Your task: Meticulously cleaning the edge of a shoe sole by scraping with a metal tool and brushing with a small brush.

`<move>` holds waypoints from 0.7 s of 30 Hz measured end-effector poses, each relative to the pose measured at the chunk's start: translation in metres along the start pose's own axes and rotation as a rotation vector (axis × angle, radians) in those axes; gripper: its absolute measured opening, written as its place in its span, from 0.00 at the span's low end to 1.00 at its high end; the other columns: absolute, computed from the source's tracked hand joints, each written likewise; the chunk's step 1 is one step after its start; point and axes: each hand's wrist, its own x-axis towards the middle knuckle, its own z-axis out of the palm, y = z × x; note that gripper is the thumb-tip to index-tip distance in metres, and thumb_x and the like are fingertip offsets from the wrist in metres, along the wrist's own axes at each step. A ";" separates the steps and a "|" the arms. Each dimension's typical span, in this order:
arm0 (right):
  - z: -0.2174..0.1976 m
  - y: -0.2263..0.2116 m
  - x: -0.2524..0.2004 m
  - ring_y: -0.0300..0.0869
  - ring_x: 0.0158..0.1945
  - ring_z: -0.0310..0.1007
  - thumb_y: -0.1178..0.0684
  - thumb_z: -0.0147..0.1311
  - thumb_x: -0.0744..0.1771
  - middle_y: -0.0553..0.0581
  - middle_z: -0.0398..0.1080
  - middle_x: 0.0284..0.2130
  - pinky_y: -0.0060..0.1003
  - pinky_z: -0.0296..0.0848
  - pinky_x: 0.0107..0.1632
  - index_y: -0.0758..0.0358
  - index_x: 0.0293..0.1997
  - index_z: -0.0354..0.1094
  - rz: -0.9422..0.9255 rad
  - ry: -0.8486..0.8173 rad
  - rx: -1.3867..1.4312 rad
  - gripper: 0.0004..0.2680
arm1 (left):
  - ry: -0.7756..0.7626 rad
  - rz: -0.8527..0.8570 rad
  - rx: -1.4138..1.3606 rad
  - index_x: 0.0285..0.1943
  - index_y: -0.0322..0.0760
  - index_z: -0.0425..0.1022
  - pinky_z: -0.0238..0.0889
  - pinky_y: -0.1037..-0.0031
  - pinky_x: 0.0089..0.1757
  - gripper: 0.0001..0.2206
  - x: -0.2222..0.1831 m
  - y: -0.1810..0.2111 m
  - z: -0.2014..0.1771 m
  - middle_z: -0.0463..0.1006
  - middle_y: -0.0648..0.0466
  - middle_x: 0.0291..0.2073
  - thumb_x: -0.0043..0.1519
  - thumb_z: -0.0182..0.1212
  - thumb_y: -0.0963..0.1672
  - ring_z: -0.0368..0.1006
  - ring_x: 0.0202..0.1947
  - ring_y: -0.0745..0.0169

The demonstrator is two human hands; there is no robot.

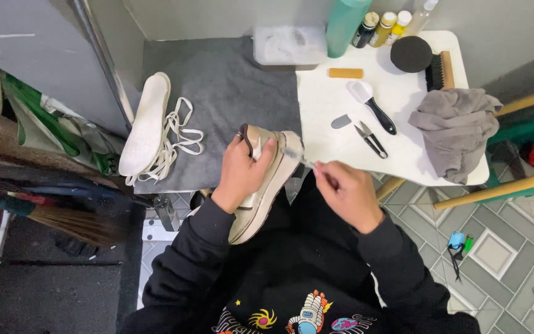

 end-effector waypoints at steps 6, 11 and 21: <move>0.002 -0.027 -0.025 0.47 0.18 0.73 0.60 0.59 0.65 0.53 0.68 0.12 0.36 0.71 0.23 0.57 0.28 0.74 -0.026 -0.154 0.136 0.05 | 0.006 -0.016 -0.009 0.24 0.37 0.72 0.65 0.65 0.27 0.19 0.005 -0.002 0.003 0.69 0.43 0.26 0.66 0.59 0.51 0.73 0.24 0.46; -0.011 0.004 -0.017 0.47 0.19 0.73 0.58 0.59 0.66 0.54 0.70 0.13 0.37 0.71 0.25 0.57 0.32 0.74 0.058 -0.032 0.187 0.03 | -0.001 -0.018 0.012 0.23 0.35 0.70 0.63 0.63 0.27 0.20 0.004 -0.005 0.005 0.69 0.39 0.25 0.66 0.59 0.50 0.73 0.25 0.45; -0.009 0.028 0.001 0.51 0.18 0.70 0.58 0.59 0.66 0.56 0.66 0.11 0.39 0.68 0.24 0.60 0.34 0.73 0.048 0.063 0.112 0.02 | 0.020 -0.032 0.112 0.21 0.34 0.68 0.62 0.62 0.28 0.22 0.002 0.009 0.010 0.69 0.38 0.24 0.65 0.61 0.51 0.72 0.24 0.42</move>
